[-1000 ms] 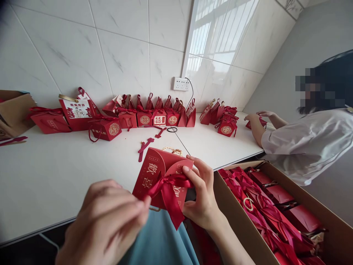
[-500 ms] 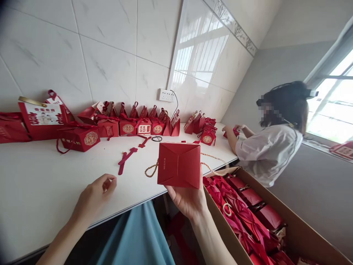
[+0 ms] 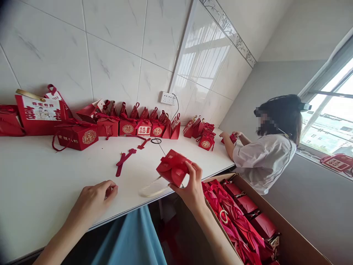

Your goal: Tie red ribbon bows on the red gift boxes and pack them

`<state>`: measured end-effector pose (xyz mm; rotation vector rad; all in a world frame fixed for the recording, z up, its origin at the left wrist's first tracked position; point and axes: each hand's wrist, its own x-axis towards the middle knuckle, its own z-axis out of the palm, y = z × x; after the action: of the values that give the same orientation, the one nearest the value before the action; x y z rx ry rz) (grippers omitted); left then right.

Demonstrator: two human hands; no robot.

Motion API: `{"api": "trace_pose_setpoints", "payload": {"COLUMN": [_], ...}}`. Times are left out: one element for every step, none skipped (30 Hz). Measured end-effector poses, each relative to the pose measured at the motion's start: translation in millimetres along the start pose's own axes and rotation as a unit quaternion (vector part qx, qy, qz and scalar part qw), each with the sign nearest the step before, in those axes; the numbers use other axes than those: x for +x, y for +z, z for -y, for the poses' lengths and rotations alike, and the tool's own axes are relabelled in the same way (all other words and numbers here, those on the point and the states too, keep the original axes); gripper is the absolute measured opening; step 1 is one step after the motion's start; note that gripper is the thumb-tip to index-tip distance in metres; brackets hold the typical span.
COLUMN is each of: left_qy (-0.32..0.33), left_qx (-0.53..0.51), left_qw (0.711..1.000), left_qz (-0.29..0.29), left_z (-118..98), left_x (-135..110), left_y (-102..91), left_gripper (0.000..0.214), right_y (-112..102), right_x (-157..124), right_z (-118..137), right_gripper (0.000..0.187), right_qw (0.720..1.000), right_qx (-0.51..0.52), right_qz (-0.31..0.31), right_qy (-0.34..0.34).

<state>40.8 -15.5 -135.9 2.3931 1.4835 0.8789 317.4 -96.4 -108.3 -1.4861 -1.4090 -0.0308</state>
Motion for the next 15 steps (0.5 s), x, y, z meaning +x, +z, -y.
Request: {"api": "trace_pose_setpoints", "payload": {"left_qy": [-0.002, -0.003, -0.004, -0.003, -0.001, 0.0, 0.002, 0.002, 0.002, 0.002, 0.002, 0.002, 0.003, 0.004, 0.004], "left_qx": [-0.002, -0.003, -0.005, -0.007, -0.009, -0.011, -0.013, -0.014, -0.015, -0.016, -0.018, -0.019, -0.021, -0.021, -0.021], "left_qw": [1.0, 1.0, 1.0, 1.0, 1.0, 1.0, 1.0, 1.0, 1.0, 1.0, 1.0, 1.0, 1.0, 1.0, 1.0], "left_qz": [0.003, 0.006, 0.006, 0.005, 0.002, -0.002, -0.005, -0.009, -0.012, -0.014, -0.017, -0.019, -0.02, -0.018, -0.016], "left_z": [1, 1, 1, 1, 2, 2, 2, 2, 2, 3, 3, 2, 2, 2, 2], "left_x": [0, 0, 0, 0, 0, 0, 0, 0, 0, 0, 0, 0, 1, 1, 1], "left_y": [0.1, 0.0, 0.0, 0.0, 0.2, 0.5, 1.0, 1.5, 2.0, 2.4, 2.7, 2.8, 2.7, 2.5, 2.2], "left_gripper": [0.023, 0.023, 0.023, 0.023, 0.023, 0.023, 0.023, 0.024, 0.024, 0.024, 0.024, 0.024, 0.024, 0.023, 0.023], "right_y": [0, 0, 0, -1, -3, -5, -8, -11, -15, -18, -20, -22, -23, -23, -22], "right_x": [2, 4, 6, 9, 12, 15, 18, 21, 23, 26, 27, 29, 30, 30, 30], "right_z": [-8, -16, -25, -34, -42, -51, -59, -66, -72, -77, -81, -84, -85, -86, -86], "right_gripper": [0.078, 0.078, 0.076, 0.074, 0.069, 0.065, 0.062, 0.061, 0.061, 0.062, 0.064, 0.065, 0.065, 0.065, 0.065], "right_qw": [0.999, 0.997, 0.996, 0.995, 0.993, 0.991, 0.988, 0.986, 0.983, 0.981, 0.98, 0.978, 0.978, 0.978, 0.98], "right_qx": [-0.049, -0.073, -0.079, -0.081, -0.085, -0.094, -0.109, -0.128, -0.144, -0.156, -0.166, -0.172, -0.175, -0.172, -0.164], "right_qz": [0.006, 0.013, 0.018, 0.017, 0.011, 0.003, -0.007, -0.016, -0.022, -0.028, -0.033, -0.037, -0.038, -0.037, -0.034], "right_qy": [-0.006, 0.006, 0.032, 0.059, 0.082, 0.098, 0.107, 0.109, 0.108, 0.108, 0.108, 0.108, 0.108, 0.108, 0.107]}}
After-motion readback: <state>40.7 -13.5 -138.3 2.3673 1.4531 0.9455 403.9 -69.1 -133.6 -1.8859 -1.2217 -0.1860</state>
